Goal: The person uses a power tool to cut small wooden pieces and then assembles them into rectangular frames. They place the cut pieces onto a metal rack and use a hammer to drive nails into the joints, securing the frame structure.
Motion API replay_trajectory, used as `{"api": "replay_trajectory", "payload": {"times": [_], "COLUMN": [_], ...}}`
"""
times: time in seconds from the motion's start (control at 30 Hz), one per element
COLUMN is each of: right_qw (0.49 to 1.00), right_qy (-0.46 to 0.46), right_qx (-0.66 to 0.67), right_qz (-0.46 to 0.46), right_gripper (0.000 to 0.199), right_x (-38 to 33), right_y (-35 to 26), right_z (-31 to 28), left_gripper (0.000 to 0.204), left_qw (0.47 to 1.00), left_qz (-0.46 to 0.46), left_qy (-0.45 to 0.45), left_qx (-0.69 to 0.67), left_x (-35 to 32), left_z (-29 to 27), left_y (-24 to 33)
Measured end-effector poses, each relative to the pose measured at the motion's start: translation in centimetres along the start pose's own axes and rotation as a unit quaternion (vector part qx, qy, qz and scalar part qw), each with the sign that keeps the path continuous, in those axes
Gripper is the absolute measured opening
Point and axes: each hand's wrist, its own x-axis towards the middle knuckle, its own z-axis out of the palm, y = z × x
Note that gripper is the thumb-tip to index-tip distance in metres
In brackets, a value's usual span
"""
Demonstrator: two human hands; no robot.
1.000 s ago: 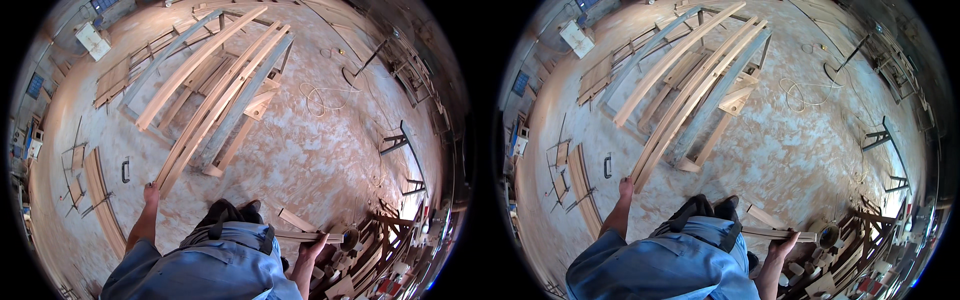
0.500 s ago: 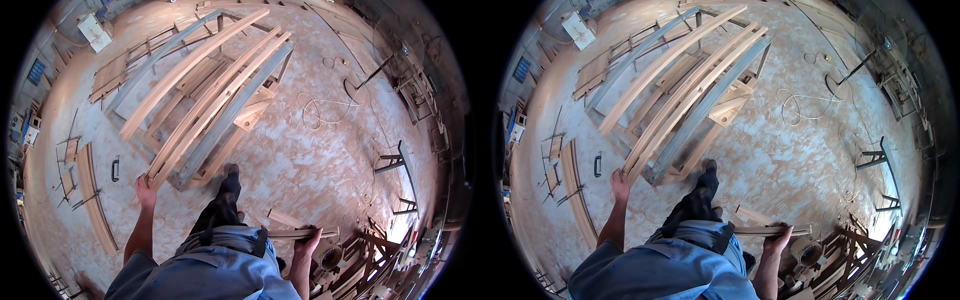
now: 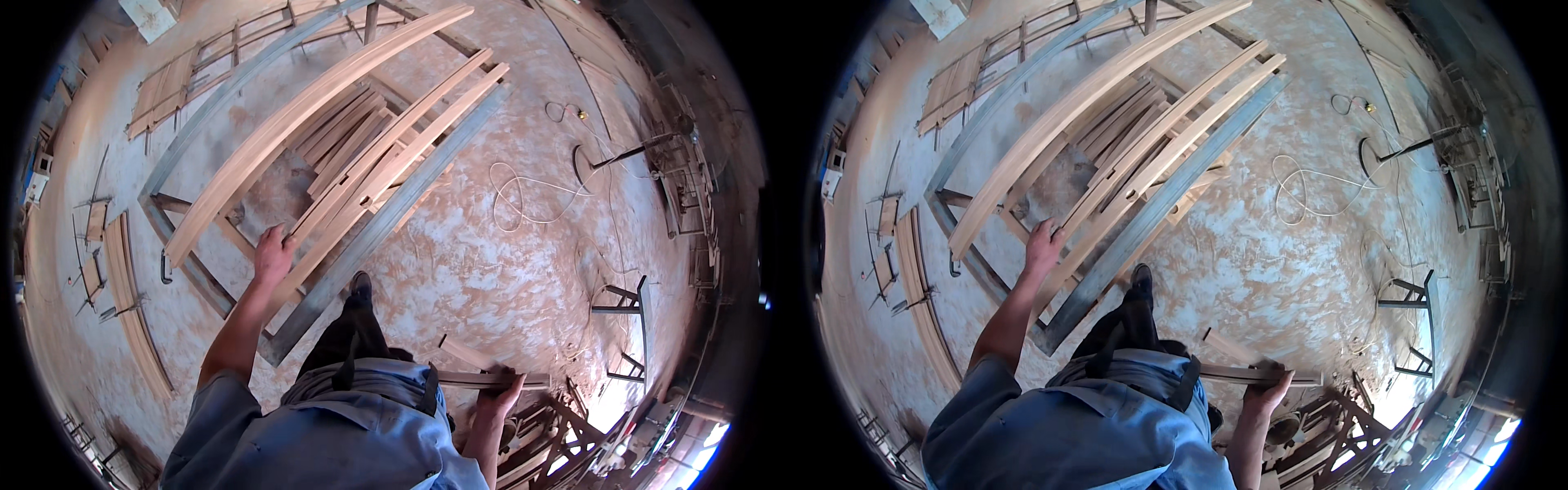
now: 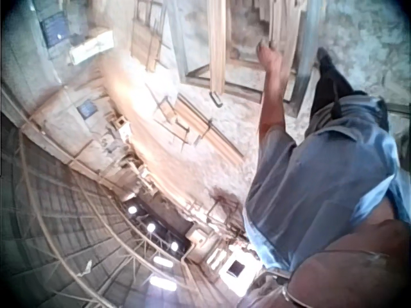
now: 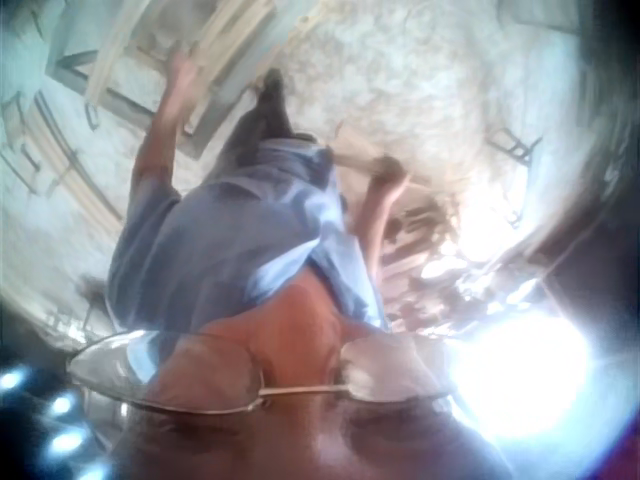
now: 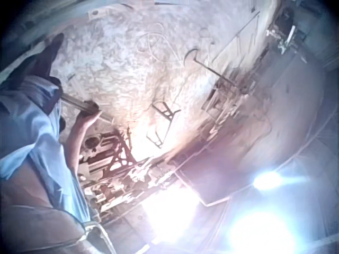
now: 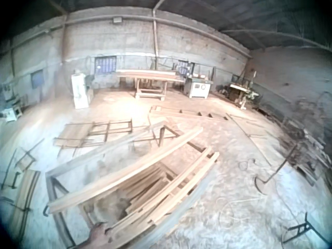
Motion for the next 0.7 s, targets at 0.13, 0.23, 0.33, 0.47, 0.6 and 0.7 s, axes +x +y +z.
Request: {"api": "replay_trajectory", "payload": {"times": [0.13,0.23,0.33,0.47,0.6,0.7], "right_qw": [0.998,0.994,0.984,0.971,0.948,0.945], "right_qy": [-0.047,-0.080,-0.142,-0.188,-0.252,-0.258], "right_qx": [-0.043,-0.073,-0.107,-0.130,-0.163,-0.171], "right_qz": [0.006,0.011,0.030,0.074,0.106,0.110], "right_gripper": [0.036,0.035,0.035,0.036,0.041,0.047], "right_x": [2.8,4.4,7.5,11.5,16.5,18.2], "right_y": [-0.1,-0.3,-0.4,-0.6,-1.2,-1.7], "right_z": [5.2,8.5,10.6,14.5,18.3,22.2], "left_gripper": [0.041,0.042,0.043,0.049,0.055,0.055], "left_qw": [0.997,0.993,0.994,0.999,0.998,0.996], "left_qz": [-0.034,-0.064,-0.063,-0.008,0.003,-0.032], "left_qy": [-0.071,-0.095,-0.085,-0.037,-0.002,0.005], "left_qx": [0.000,-0.001,-0.013,0.019,0.058,0.084], "left_x": [2.5,2.6,2.4,2.6,3.2,3.5], "left_z": [1.9,2.2,2.0,1.5,2.1,2.7], "left_y": [1.7,2.5,3.0,4.0,5.9,7.1]}}
